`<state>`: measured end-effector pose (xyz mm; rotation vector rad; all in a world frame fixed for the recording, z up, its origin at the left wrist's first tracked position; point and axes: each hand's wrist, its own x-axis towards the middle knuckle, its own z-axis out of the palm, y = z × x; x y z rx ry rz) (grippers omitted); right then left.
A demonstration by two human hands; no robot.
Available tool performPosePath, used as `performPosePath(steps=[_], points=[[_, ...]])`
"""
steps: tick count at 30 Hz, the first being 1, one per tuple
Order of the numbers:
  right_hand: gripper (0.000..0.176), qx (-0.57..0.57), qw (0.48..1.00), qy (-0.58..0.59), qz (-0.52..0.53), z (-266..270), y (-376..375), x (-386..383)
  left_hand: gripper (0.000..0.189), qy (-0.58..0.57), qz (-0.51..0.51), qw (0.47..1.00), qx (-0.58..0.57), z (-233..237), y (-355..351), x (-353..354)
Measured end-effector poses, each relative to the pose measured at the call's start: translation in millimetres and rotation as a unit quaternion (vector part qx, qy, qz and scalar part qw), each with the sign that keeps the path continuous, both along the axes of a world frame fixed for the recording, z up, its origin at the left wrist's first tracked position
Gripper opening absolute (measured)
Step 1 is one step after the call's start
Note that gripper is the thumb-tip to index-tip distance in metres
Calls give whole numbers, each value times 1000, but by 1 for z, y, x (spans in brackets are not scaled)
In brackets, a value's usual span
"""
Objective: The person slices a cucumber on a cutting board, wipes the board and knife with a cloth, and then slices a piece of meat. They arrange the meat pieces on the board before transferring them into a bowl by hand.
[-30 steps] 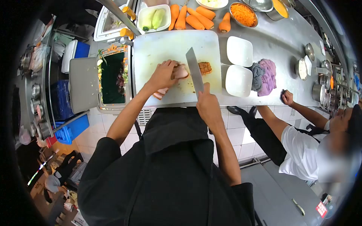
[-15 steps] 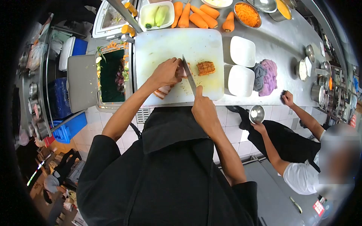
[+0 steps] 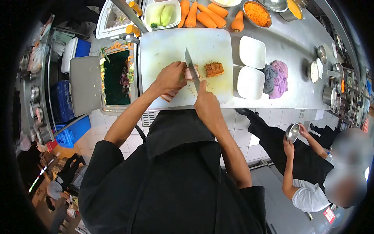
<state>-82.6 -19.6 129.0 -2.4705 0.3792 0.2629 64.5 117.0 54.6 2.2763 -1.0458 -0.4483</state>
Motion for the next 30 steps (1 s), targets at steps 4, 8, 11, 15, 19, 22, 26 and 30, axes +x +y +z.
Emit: performPosePath(steps=[4,8,11,15,19,22,26,30], points=[[30,5,999,38,-1,7,9,-7,41,5,-13,1000,1,-4,-1,0],[31,68,996,-27,-53,-51,19,10,42,4,-9,1000,11,-4,-1,-4],[32,4,999,-32,-38,-56,17,10,43,10,-15,1000,17,-5,4,-5],[30,16,999,-26,-11,-4,-7,7,46,5,-15,1000,14,1,3,-2],[25,18,998,-4,-59,10,-19,-2,47,-29,-7,998,-53,5,-10,-2],[24,3,999,2,-46,-9,-22,-13,45,-81,-30,995,-50,-8,-20,-5],[23,26,999,0,-28,-16,-17,-25,46,-82,-47,995,-36,-17,-22,-2],[27,23,998,51,-30,7,-15,-29,44,-67,-51,996,-37,-18,-24,1]])
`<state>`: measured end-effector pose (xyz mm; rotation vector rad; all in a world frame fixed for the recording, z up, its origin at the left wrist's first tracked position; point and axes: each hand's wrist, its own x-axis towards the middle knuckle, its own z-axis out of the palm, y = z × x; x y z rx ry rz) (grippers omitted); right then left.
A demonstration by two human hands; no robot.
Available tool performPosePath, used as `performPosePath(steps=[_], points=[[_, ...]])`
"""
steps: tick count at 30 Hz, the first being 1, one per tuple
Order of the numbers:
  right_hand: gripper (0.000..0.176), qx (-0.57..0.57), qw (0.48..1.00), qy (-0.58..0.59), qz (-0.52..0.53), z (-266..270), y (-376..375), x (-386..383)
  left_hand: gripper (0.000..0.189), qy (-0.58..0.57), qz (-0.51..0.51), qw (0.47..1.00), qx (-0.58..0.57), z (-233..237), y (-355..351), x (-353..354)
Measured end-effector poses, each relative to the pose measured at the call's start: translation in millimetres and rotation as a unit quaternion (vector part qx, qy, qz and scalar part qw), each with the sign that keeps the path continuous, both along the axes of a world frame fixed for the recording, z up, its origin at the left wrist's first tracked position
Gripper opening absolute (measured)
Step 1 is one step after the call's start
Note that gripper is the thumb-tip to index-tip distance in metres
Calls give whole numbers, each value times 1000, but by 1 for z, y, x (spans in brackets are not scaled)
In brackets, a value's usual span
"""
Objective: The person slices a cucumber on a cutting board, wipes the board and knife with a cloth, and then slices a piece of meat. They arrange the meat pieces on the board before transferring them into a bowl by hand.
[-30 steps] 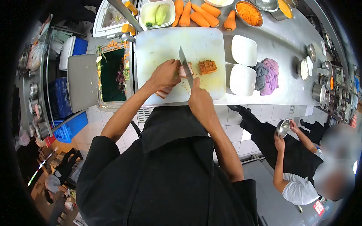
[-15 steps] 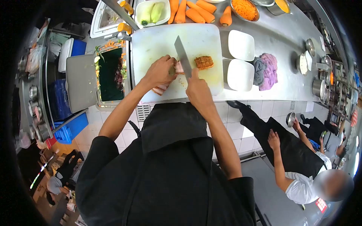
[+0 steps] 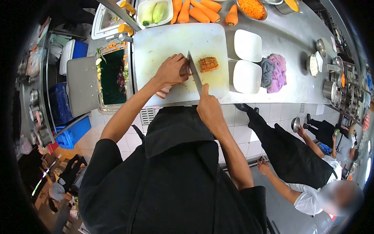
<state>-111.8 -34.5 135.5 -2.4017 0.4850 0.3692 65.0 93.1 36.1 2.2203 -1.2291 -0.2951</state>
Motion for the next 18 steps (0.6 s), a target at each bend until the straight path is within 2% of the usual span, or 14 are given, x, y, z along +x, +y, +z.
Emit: performPosePath(steps=[3,7,10,12,16,18], points=[[24,27,998,-59,15,-19,-2,0,43,11,6,1000,-15,1,-1,-1],[23,0,998,-56,19,-31,-2,13,44,44,19,999,-12,3,-1,-3],[23,12,999,-35,19,-46,1,20,44,21,27,998,-44,0,-1,-4],[24,-16,994,-111,-6,-75,9,29,42,29,28,998,-44,-3,-1,-7],[25,-23,990,-142,-6,-69,-2,22,39,10,19,999,-34,-3,-1,-5],[26,5,998,-61,-18,-55,-1,11,40,-3,26,999,-44,-1,-2,-2]])
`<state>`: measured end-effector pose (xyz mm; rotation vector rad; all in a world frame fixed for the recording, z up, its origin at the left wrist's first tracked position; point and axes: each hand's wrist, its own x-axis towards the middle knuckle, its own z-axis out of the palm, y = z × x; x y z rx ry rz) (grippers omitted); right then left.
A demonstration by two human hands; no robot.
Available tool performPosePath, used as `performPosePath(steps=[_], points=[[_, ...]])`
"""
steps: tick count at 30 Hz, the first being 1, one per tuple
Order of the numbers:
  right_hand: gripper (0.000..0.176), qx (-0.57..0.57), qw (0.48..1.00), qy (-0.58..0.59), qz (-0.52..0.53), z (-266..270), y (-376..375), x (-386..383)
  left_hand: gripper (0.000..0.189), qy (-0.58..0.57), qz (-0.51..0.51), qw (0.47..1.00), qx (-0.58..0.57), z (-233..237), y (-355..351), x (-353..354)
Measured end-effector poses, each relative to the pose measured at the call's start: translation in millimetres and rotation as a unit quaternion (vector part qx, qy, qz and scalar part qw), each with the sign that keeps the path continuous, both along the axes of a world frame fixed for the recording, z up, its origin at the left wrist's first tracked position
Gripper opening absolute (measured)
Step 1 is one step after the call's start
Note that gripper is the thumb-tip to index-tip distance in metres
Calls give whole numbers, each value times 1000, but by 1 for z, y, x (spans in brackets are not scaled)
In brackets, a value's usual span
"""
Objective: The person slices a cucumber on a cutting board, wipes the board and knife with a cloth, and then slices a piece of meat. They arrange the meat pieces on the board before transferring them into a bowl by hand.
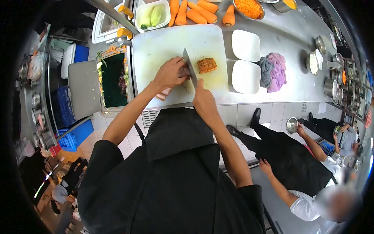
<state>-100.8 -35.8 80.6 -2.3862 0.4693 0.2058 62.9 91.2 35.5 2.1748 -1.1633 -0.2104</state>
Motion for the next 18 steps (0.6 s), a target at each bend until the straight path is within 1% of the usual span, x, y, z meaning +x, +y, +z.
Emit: performPosePath(steps=[2,3,4,5,7,8,11,12,13,14,15,16,17,18], points=[[26,-8,1000,11,3,6,-4,-11,40,3,10,1000,1,-1,12,-7],[26,-21,1000,21,8,11,-6,-14,42,30,18,999,-11,7,19,-6],[25,0,999,33,-8,27,-6,-13,45,56,27,998,-23,15,27,-3],[25,4,999,36,-4,40,-3,-12,45,58,30,998,-19,20,40,1],[24,17,999,9,-51,61,-2,-9,53,153,-103,982,40,27,70,12],[24,10,998,16,-57,68,-3,-8,56,74,-137,986,57,33,84,4],[23,25,999,8,-42,74,-2,-5,59,71,-125,986,78,24,100,-6],[23,26,999,6,-42,74,1,-3,61,108,-113,982,105,32,99,-3],[23,33,999,6,-34,73,4,-3,61,107,-113,982,106,28,100,-1],[23,40,999,7,-25,73,6,-2,61,76,-82,989,92,20,99,3],[23,38,999,7,-22,72,7,-1,60,44,-48,995,77,16,97,5],[24,39,999,10,-22,69,10,0,59,30,37,999,26,11,92,4],[24,42,999,12,-22,66,15,3,59,29,40,998,26,7,87,2],[24,43,999,12,-18,64,20,6,58,26,97,995,22,6,80,-1]])
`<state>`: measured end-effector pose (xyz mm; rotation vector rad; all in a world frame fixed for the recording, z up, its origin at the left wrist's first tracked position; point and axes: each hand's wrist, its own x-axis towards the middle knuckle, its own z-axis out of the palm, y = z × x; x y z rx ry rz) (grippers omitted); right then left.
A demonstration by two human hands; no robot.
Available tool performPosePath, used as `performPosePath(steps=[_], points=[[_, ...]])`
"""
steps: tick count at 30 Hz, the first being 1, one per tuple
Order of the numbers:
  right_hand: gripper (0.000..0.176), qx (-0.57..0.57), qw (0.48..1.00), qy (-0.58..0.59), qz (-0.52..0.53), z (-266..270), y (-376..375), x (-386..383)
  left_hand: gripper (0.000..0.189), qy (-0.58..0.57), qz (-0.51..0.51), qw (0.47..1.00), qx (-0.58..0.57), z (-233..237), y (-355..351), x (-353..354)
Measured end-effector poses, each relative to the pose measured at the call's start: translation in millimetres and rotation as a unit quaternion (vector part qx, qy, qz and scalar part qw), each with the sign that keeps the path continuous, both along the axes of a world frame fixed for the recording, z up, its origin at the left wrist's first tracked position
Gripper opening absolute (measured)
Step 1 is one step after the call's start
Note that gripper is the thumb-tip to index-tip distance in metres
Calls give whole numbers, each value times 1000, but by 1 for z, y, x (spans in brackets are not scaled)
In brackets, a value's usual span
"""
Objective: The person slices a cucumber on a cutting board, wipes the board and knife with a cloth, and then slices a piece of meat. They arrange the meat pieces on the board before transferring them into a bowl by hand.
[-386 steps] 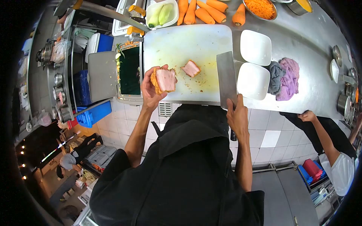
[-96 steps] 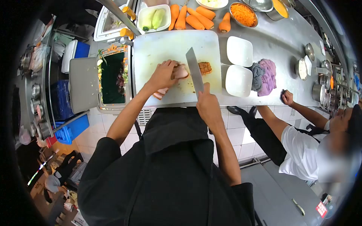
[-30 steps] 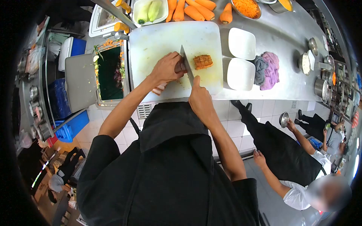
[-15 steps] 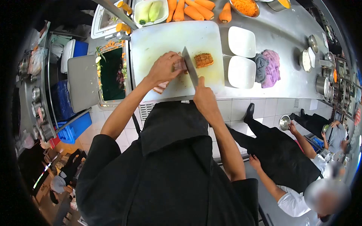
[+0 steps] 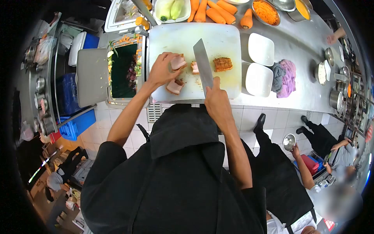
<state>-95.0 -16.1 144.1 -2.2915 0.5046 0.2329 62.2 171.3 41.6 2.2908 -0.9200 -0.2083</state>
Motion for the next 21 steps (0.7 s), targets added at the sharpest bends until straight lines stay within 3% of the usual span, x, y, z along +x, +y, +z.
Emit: performPosePath(steps=[1,2,6,8,9,11,19,21], points=[[25,-2,1000,-1,-1,-2,4,4,57,-6,55,998,-4,-2,-6,-1],[25,-5,1000,-2,-2,-4,6,7,58,-42,53,998,-3,-7,-9,-7],[27,10,1000,0,26,-6,20,12,44,-16,66,995,-69,2,-3,-11],[29,1,999,1,42,-13,28,11,27,-11,21,994,-108,-9,7,4],[31,-10,998,1,60,-16,29,12,27,-12,24,994,-108,-8,6,9],[34,-18,996,-10,86,-21,32,11,15,3,-34,999,-23,-5,6,13],[44,-55,987,24,148,-21,34,9,16,-7,-44,999,-25,-6,2,14],[24,-64,990,-33,117,-50,39,22,15,-19,-40,998,-51,-9,3,14]])
